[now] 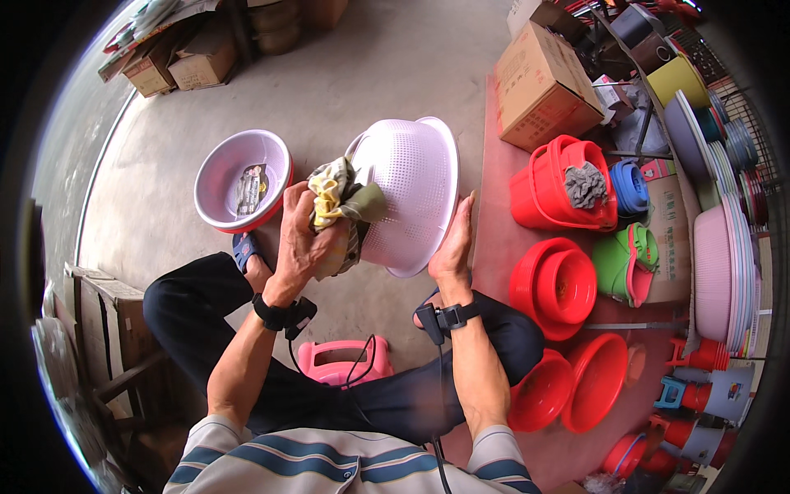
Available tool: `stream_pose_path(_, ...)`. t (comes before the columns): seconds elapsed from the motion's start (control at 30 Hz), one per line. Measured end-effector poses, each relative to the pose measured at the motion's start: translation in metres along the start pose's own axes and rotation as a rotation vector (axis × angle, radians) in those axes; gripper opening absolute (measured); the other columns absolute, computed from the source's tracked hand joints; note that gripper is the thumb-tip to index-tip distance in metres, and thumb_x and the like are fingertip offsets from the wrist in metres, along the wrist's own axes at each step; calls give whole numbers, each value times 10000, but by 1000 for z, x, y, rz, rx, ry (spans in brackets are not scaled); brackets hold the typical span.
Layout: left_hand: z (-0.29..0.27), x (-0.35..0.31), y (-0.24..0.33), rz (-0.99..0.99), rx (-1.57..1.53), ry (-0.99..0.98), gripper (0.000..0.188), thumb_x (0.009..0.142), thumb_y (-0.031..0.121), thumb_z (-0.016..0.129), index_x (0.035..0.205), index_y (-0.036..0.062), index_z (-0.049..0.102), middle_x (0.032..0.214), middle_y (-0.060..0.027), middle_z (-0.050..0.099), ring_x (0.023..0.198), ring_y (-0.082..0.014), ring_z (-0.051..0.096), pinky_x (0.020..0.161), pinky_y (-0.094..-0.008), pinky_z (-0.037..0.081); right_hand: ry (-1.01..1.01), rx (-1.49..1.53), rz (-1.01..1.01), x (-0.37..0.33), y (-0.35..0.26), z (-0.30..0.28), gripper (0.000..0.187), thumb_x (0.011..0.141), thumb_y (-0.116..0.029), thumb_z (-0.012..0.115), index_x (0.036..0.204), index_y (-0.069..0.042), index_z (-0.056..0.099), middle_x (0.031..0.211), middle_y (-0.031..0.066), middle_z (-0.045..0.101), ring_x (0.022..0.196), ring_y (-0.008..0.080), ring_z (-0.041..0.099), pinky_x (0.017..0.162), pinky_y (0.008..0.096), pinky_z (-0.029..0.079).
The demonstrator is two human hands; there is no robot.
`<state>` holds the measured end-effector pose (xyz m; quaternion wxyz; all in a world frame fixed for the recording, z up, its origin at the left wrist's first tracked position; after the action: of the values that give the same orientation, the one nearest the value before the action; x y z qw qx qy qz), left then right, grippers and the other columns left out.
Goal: Wiping and cleaning various plastic bowls and strainers using a cloth while sitting among plastic household goods.
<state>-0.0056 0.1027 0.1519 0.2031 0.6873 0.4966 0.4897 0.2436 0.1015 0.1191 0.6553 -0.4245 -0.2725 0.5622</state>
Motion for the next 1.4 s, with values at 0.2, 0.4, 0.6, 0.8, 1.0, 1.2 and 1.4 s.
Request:
stream_pose_path(0.2, 45, 1, 73, 374, 140, -110, 651, 665, 88, 829, 1289, 56, 647, 1346, -208, 527, 1244, -421, 535, 979, -494, 509, -177, -139, -88, -13, 6, 11, 704, 1138, -576, 231, 1498, -24, 478, 1447, 108, 559, 1326, 192, 534, 1148, 367, 412)
stream_pose_path(0.4, 79, -53, 84, 606, 443, -306, 403, 806, 215, 698, 1148, 3, 707, 1454, -223, 483, 1352, -439, 474, 1064, -591, 407, -209, -25, 42, -23, 10, 5, 743, 1120, -619, 232, 1439, -19, 534, 1368, 109, 632, 1236, 206, 629, 1068, 381, 511)
stream_pose_path(0.6, 79, -3, 90, 445, 559, -281, 298, 813, 188, 678, 1081, 64, 708, 1300, -165, 523, 1193, -364, 522, 940, -481, 432, -169, -296, -89, -21, 5, 5, 746, 1128, -600, 242, 1484, 6, 492, 1378, 129, 619, 1259, 216, 604, 1100, 367, 464)
stream_pose_path(0.8, 72, 83, 40, 207, 461, -471, 189, 896, 172, 611, 1003, 111, 754, 1176, -135, 603, 1126, -350, 571, 929, -481, 460, -163, -435, -61, -30, -2, -3, 828, 1116, -635, 216, 1417, 43, 582, 1358, 127, 643, 1253, 200, 601, 1095, 362, 458)
stream_pose_path(1.0, 55, 106, -48, -4, 521, -711, 312, 941, 286, 565, 1171, 186, 751, 1264, -124, 598, 1187, -351, 576, 1029, -509, 464, -317, -261, 200, -36, 9, 3, 1030, 1017, -806, 193, 1486, 60, 494, 1430, 167, 612, 1305, 244, 585, 1143, 396, 435)
stream_pose_path(1.2, 58, 90, -41, -23, 541, -830, 302, 910, 254, 592, 1166, 190, 739, 1244, -120, 568, 1198, -351, 571, 1012, -495, 474, -295, -225, 297, -37, 12, 5, 1069, 1004, -825, 166, 1509, 65, 473, 1459, 164, 600, 1328, 249, 571, 1156, 400, 421)
stream_pose_path(1.4, 73, 54, 36, 346, 562, -741, 218, 917, 184, 617, 1066, 188, 775, 1197, -120, 565, 1151, -319, 580, 940, -456, 453, -267, -199, 307, -30, 17, 9, 1027, 1022, -801, 162, 1563, 41, 392, 1530, 161, 518, 1378, 256, 535, 1170, 399, 420)
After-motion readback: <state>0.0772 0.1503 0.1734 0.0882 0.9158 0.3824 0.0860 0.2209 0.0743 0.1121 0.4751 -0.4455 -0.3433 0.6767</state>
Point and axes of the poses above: each hand's wrist, its own x-axis towards the middle knuckle, its own z-axis out of the palm, y = z × x, the point moved 6 cm from there along x, towards the middle knuckle
